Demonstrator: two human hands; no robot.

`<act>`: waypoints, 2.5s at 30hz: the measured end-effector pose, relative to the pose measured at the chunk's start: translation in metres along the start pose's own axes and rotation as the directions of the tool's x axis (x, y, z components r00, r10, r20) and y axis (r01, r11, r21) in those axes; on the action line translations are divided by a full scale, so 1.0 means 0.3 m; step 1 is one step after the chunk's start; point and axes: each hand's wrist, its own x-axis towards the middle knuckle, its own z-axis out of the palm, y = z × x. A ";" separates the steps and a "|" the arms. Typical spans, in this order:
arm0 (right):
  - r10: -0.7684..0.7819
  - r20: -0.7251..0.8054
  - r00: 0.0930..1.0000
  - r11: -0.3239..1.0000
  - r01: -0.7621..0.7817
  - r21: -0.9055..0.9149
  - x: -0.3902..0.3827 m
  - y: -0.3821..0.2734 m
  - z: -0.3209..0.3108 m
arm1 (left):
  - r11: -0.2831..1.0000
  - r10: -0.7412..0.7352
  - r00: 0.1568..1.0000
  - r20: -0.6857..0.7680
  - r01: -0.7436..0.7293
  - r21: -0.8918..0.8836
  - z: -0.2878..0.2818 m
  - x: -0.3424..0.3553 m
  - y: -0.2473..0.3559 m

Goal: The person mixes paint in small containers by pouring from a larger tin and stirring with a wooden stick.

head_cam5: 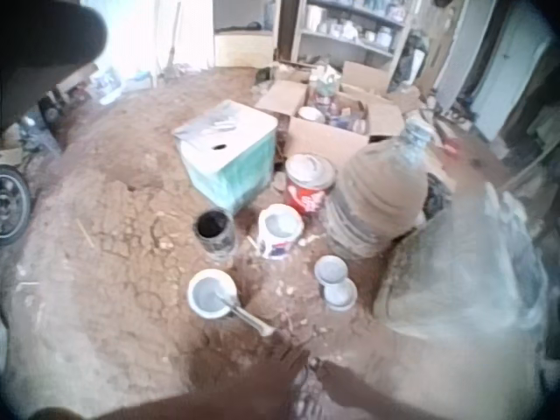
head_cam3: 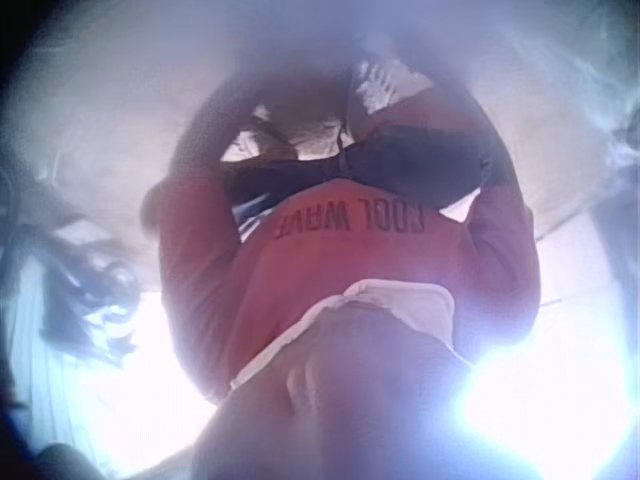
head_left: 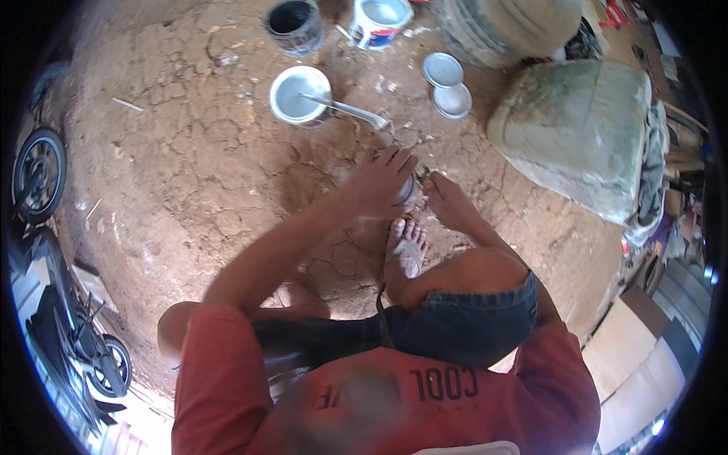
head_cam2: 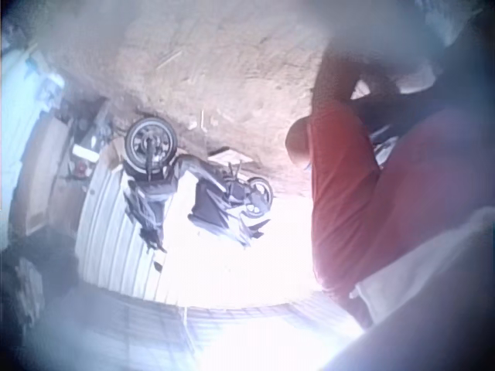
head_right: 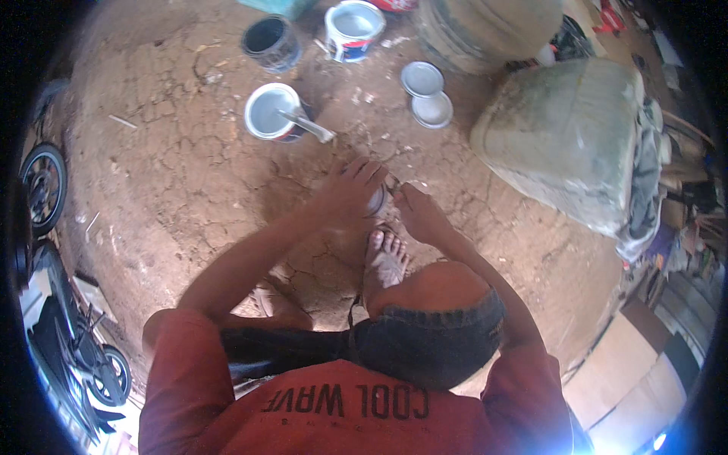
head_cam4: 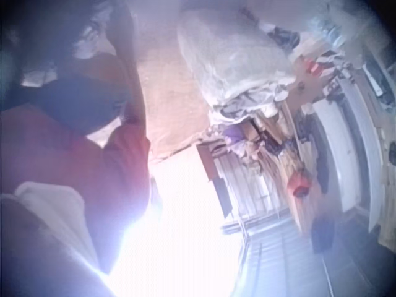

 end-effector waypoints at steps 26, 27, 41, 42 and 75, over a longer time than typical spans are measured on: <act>-0.153 -0.061 0.986 0.981 0.144 -0.130 0.038 -0.038 -0.018 | 0.840 -0.518 0.841 -0.156 0.465 -0.279 0.061 -0.108 0.098; -0.148 -0.057 0.987 0.983 0.140 -0.120 0.044 -0.047 -0.027 | 0.856 -0.480 0.868 -0.130 0.431 -0.285 0.062 -0.103 0.067; -0.230 -0.087 0.969 0.967 0.218 -0.133 0.074 0.067 0.054 | 0.954 0.228 0.962 0.148 -0.191 -0.232 -0.070 0.001 -0.203; -0.233 -0.058 0.971 0.961 0.221 -0.164 0.081 0.069 0.032 | 0.947 0.235 0.961 0.147 -0.193 -0.255 -0.075 0.002 -0.205; -0.171 -0.157 0.973 0.985 0.169 -0.023 0.057 0.018 0.061 | 0.978 -0.033 0.995 -0.090 0.013 -0.206 -0.001 -0.063 -0.095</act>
